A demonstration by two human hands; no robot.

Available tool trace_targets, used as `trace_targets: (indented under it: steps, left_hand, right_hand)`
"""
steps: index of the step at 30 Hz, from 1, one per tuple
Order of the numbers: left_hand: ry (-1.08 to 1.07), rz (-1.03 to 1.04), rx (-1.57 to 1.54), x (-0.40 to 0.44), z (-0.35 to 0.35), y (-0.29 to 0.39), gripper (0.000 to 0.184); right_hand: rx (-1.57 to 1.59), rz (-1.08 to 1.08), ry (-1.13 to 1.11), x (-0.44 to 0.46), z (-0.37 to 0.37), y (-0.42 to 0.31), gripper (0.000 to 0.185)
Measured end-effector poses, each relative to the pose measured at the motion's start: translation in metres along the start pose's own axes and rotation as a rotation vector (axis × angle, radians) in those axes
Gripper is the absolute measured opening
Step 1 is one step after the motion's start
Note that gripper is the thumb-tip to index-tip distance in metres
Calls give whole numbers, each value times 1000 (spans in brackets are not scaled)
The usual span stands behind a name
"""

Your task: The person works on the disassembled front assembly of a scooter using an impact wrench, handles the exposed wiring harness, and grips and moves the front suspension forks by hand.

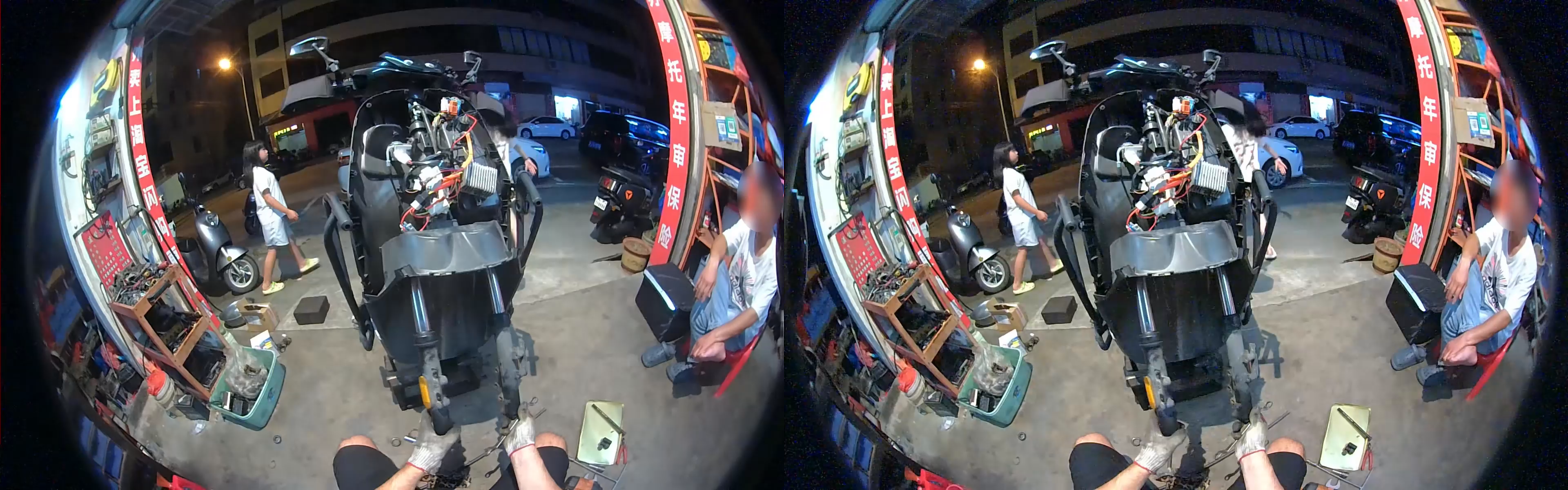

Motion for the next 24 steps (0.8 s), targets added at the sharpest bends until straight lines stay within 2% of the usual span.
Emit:
trace_targets:
  steps: [3, 5, 6, 11, 13, 16, 19, 22, 24]
  left_hand:
    - [28, -26, 59, 15, -7, -30, 43]
    - [-7, -102, 63, 21, -8, -49, 47]
    - [39, -60, 60, 22, -13, -51, 47]
    - [64, -111, 86, 31, -20, -73, 52]
    - [100, -120, 42, 36, -23, -82, 57]
    - [162, -68, 85, 44, -28, -87, 58]
    - [145, -170, 95, 49, -28, -99, 66]
    - [114, -121, 127, 60, -24, -116, 73]
    - [83, -127, 103, 68, -21, -134, 70]
  right_hand:
    - [20, -49, 47, -7, -9, -1, 34]
    - [8, -130, 40, -21, -4, -10, 31]
    - [18, -167, 37, -30, -2, -14, 31]
    - [32, -170, -41, -63, 16, -21, 28]
    - [-55, -211, -37, -71, 17, -23, 27]
    - [-102, -230, -43, -81, 21, -23, 27]
    - [-160, -295, -40, -95, 34, -27, 26]
    - [-171, -265, -31, -105, 36, -25, 22]
    - [-204, -260, -43, -110, 38, -22, 22]
Point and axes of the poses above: each hand's wrist, its own x-axis towards the middle knuckle, its own z-axis out of the palm, y = z × x, the point moved 10 cm from there along x, towards the middle knuckle, and after that the axes turned 4 degrees about y, right-handed, at the moved point
